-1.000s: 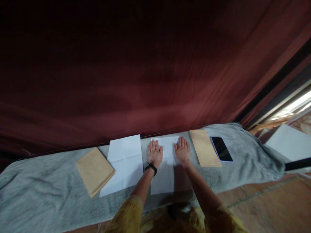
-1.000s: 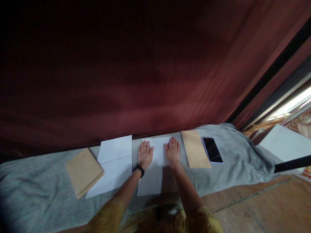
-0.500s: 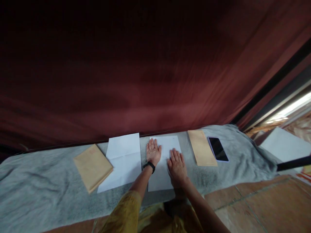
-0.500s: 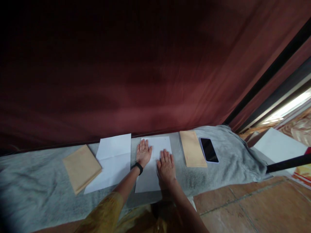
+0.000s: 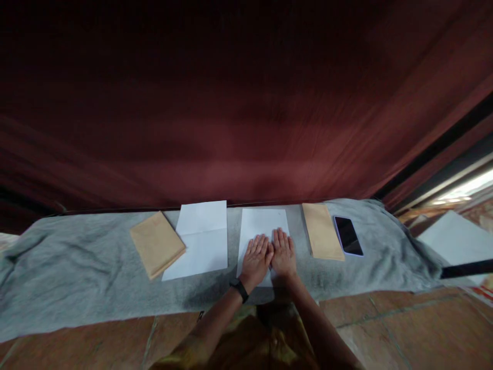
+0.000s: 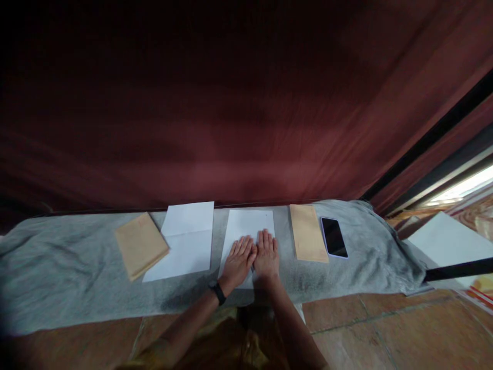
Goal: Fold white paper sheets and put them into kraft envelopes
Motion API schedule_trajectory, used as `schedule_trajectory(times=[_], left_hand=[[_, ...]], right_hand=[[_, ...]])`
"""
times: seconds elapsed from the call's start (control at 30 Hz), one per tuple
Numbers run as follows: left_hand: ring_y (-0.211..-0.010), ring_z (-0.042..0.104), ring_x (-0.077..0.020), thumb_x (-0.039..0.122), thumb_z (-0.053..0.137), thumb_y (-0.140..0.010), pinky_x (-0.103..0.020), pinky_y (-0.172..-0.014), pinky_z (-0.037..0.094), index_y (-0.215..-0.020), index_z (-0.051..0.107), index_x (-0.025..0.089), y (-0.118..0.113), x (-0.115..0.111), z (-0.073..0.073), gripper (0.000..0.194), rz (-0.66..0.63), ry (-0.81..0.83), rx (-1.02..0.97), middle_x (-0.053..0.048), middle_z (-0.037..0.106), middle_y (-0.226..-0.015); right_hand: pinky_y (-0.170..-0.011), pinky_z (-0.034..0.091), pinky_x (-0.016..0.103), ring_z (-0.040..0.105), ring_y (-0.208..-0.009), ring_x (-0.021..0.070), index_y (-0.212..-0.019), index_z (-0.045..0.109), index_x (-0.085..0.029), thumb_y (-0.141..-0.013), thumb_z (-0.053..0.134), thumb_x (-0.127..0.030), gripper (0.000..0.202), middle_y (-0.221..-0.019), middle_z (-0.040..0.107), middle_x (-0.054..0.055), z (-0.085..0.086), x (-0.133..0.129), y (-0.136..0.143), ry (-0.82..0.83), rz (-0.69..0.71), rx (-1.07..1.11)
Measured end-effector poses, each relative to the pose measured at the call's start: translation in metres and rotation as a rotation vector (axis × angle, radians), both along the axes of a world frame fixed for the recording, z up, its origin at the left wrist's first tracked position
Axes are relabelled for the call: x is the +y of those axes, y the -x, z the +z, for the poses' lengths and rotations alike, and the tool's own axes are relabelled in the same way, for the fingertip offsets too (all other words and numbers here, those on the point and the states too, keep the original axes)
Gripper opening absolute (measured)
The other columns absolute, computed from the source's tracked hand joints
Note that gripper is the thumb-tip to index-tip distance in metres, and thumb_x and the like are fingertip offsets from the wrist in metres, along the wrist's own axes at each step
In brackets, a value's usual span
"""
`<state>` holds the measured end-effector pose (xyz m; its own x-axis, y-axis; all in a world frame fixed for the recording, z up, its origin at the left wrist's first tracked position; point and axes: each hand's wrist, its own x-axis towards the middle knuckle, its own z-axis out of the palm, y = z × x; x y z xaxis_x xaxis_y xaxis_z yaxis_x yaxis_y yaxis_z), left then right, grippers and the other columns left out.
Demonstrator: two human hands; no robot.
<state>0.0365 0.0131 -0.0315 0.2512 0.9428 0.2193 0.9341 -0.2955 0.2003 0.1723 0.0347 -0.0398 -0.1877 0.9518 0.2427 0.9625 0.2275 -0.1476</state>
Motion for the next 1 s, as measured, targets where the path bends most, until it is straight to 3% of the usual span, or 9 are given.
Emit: schedule_trajectory(times=[0.4, 0.63, 0.73, 0.83, 1.0], left_hand=[[-0.150, 0.028, -0.0273, 0.047, 0.038, -0.100, -0.048, -0.122, 0.028, -0.154, 0.032, 0.008, 0.024, -0.037, -0.001, 0.067, 0.192, -0.050, 0.095, -0.017, 0.037, -0.159], [-0.149, 0.031, -0.0297, 0.048, 0.038, -0.101, -0.049, -0.121, 0.030, -0.151, 0.035, 0.005, 0.027, -0.046, 0.006, 0.066, 0.219, -0.036, 0.087, -0.019, 0.037, -0.158], [-0.150, 0.029, -0.0290, 0.041, 0.038, -0.101, -0.051, -0.122, 0.027, -0.152, 0.036, 0.010, 0.021, -0.050, 0.010, 0.060, 0.162, -0.051, 0.080, -0.016, 0.034, -0.160], [-0.151, 0.025, -0.0262, 0.034, 0.038, -0.101, -0.050, -0.124, 0.024, -0.152, 0.039, 0.017, 0.012, -0.057, 0.012, 0.053, 0.005, -0.045, 0.080, -0.009, 0.033, -0.162], [-0.151, 0.026, -0.0277, 0.038, 0.040, -0.101, -0.053, -0.124, 0.021, -0.149, 0.044, 0.018, 0.006, -0.065, 0.016, 0.052, -0.122, 0.017, 0.089, -0.009, 0.035, -0.161]], right_hand=[[-0.118, 0.025, 0.048, 0.038, -0.145, 0.0294, -0.153, 0.037, -0.010, -0.105, 0.033, -0.035, 0.055, -0.156, 0.040, 0.018, -0.007, 0.000, -0.002, -0.110, -0.015, 0.043], [-0.117, 0.028, 0.048, 0.037, -0.145, 0.0284, -0.151, 0.040, -0.008, -0.105, 0.031, -0.033, 0.053, -0.155, 0.043, 0.019, -0.002, 0.000, -0.008, -0.082, 0.012, 0.096], [-0.117, 0.031, 0.047, 0.034, -0.147, 0.0261, -0.152, 0.037, -0.007, -0.105, 0.027, -0.031, 0.054, -0.156, 0.041, 0.019, 0.001, -0.012, -0.007, -0.060, 0.036, 0.148], [-0.117, 0.031, 0.045, 0.032, -0.148, 0.0237, -0.154, 0.035, -0.010, -0.105, 0.025, -0.031, 0.054, -0.158, 0.039, 0.016, 0.001, -0.032, -0.006, -0.032, 0.150, 0.161], [-0.121, 0.024, 0.047, 0.031, -0.149, 0.0243, -0.152, 0.041, -0.014, -0.105, 0.028, -0.030, 0.051, -0.157, 0.041, 0.013, 0.002, -0.060, -0.013, -0.017, 0.272, 0.079]])
